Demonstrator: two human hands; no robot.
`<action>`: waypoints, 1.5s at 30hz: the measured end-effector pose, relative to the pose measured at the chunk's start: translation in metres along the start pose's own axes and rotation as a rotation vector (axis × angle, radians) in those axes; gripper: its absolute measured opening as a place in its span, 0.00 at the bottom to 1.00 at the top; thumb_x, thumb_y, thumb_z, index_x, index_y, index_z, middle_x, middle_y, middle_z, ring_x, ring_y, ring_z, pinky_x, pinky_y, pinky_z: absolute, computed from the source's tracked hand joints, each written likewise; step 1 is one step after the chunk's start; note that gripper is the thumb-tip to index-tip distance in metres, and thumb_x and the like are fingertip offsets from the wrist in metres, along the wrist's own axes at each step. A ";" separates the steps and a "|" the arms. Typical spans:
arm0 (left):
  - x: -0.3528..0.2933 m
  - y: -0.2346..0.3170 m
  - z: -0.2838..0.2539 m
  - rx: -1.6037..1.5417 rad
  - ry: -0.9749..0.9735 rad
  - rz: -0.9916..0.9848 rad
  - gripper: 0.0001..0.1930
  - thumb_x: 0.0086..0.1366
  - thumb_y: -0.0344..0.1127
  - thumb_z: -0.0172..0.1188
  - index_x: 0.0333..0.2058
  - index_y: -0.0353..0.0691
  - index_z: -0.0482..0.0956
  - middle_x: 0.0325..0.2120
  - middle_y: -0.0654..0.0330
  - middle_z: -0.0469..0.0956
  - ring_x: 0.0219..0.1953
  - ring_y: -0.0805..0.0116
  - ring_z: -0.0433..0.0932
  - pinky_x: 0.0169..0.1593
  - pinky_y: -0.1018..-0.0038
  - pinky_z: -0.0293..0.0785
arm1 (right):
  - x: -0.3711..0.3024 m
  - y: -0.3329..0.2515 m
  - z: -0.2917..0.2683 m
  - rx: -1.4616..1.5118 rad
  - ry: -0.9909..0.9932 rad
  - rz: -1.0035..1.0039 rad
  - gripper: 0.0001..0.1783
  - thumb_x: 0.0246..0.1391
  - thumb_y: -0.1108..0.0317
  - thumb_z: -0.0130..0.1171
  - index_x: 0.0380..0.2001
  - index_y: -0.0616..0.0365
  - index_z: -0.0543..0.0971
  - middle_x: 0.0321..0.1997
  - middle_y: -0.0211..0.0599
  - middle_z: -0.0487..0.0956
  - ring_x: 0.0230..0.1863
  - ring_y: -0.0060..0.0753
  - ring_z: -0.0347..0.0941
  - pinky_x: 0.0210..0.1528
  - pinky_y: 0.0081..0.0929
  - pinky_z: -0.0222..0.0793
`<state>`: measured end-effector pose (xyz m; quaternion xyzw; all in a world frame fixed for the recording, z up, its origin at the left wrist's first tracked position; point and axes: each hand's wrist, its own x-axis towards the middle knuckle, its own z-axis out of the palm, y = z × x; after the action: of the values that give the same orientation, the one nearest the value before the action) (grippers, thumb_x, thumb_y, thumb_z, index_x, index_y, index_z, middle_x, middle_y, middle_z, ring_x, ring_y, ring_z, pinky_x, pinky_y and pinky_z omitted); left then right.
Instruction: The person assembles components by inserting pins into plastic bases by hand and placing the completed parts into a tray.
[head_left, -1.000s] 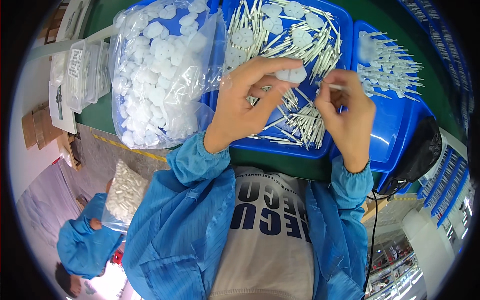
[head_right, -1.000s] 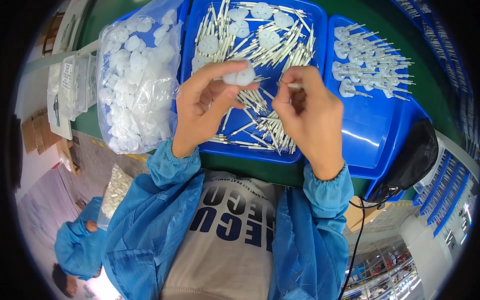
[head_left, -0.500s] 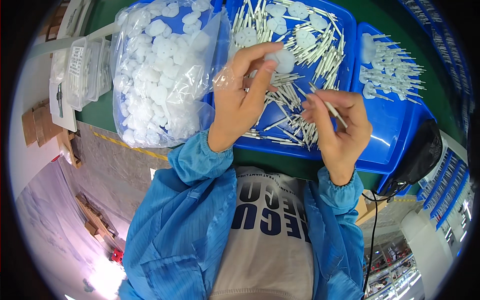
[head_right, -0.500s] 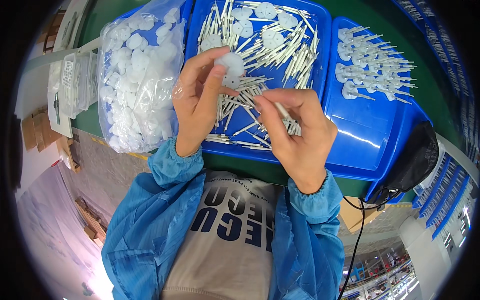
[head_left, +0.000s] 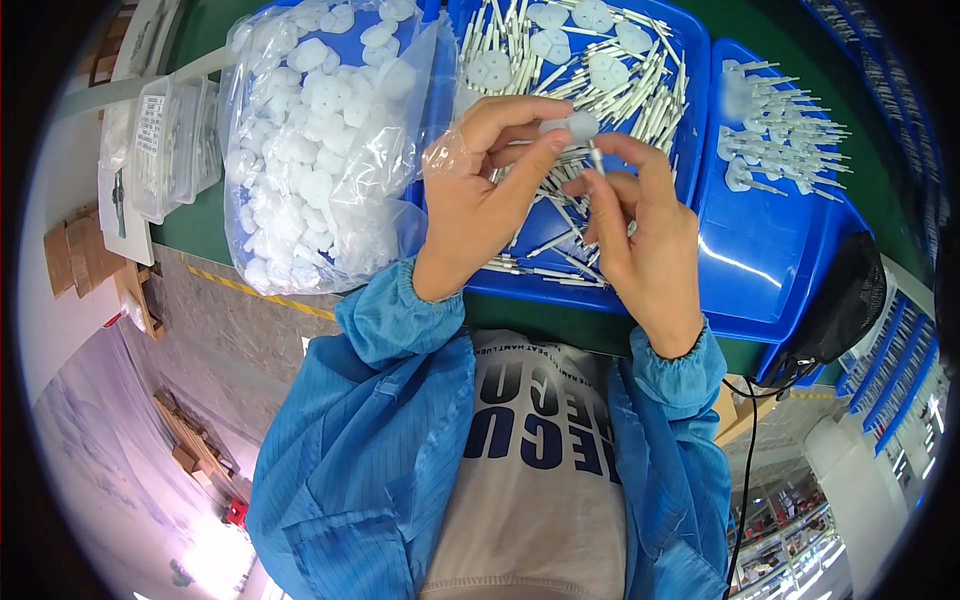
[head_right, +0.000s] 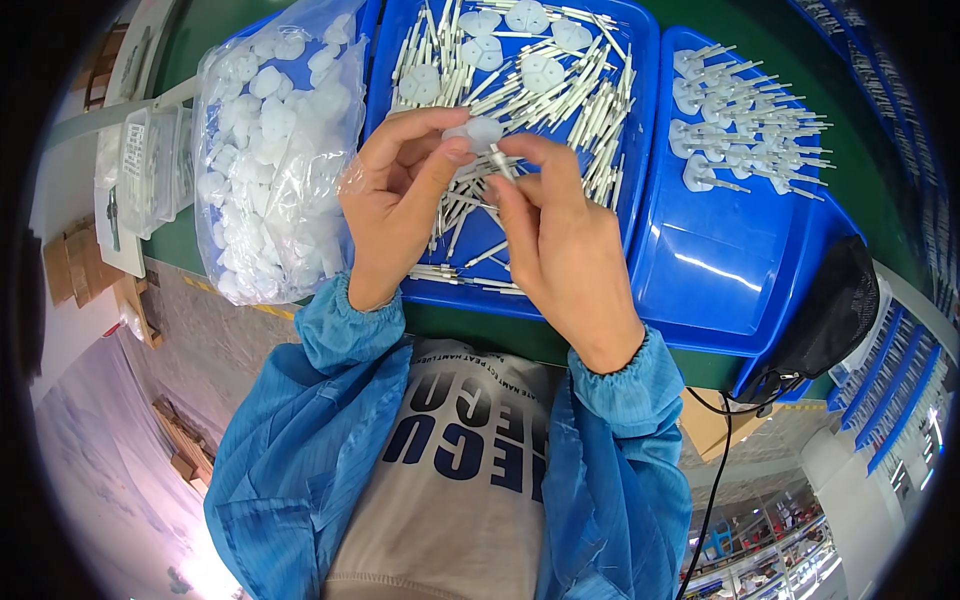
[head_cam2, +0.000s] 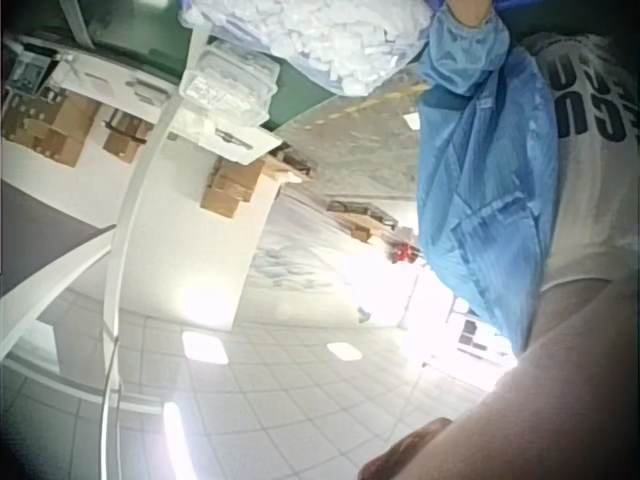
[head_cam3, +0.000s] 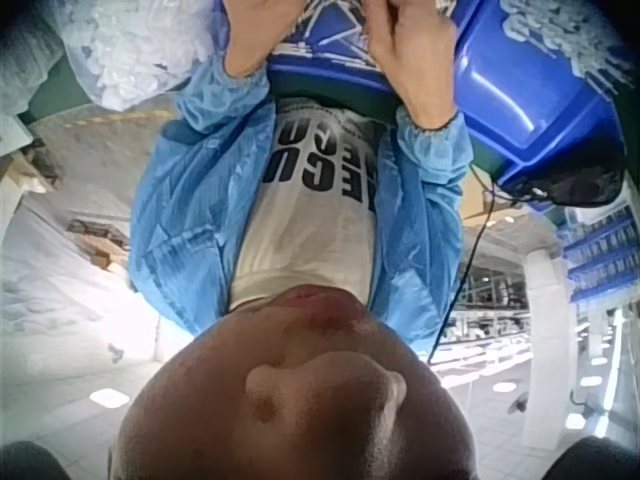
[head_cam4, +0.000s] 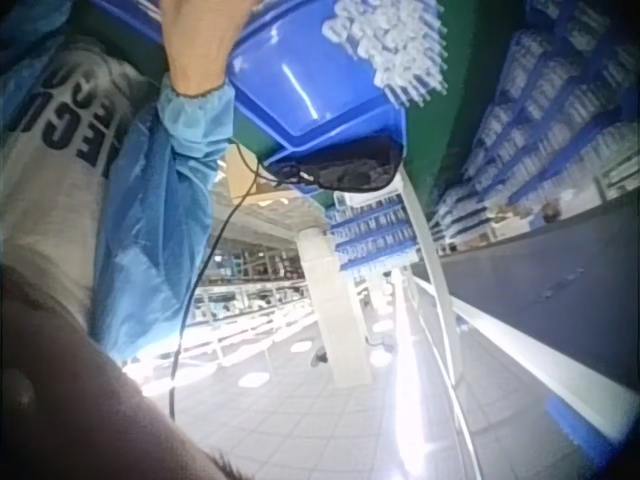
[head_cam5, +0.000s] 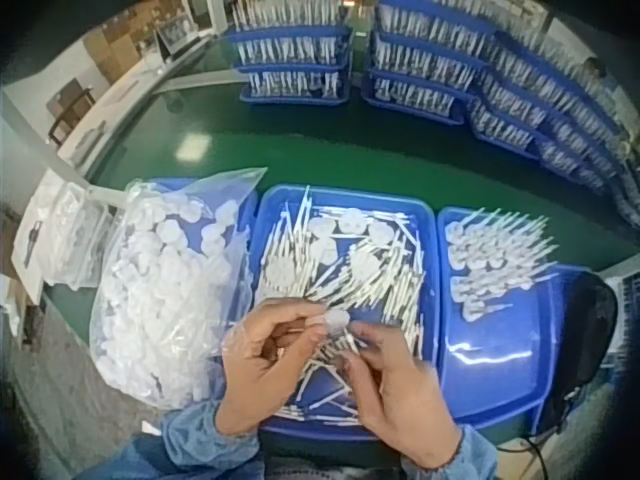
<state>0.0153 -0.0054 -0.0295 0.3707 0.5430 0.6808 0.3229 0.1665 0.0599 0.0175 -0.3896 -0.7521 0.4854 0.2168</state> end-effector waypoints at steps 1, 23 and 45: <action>0.000 -0.001 -0.001 0.011 0.002 0.024 0.12 0.65 0.20 0.62 0.48 0.31 0.78 0.43 0.54 0.80 0.42 0.70 0.83 0.43 0.80 0.80 | 0.001 0.001 -0.001 -0.096 -0.039 -0.024 0.11 0.64 0.73 0.57 0.47 0.61 0.70 0.28 0.47 0.81 0.24 0.41 0.82 0.24 0.30 0.73; -0.002 0.006 0.003 -0.156 -0.057 -0.115 0.13 0.63 0.18 0.62 0.47 0.28 0.75 0.44 0.53 0.80 0.49 0.68 0.81 0.54 0.76 0.78 | -0.002 0.004 0.009 -0.116 0.116 -0.113 0.03 0.62 0.74 0.57 0.34 0.62 0.75 0.17 0.46 0.75 0.16 0.45 0.75 0.17 0.33 0.64; 0.000 0.002 -0.011 -0.169 -0.146 0.072 0.14 0.59 0.14 0.63 0.44 0.25 0.77 0.47 0.51 0.75 0.47 0.63 0.80 0.51 0.72 0.83 | 0.004 0.026 0.005 0.985 -0.416 0.286 0.09 0.70 0.64 0.50 0.40 0.59 0.74 0.28 0.44 0.78 0.25 0.40 0.79 0.24 0.26 0.68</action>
<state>0.0057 -0.0118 -0.0289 0.4098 0.4453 0.7064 0.3670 0.1700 0.0662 -0.0079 -0.2364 -0.4027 0.8711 0.1521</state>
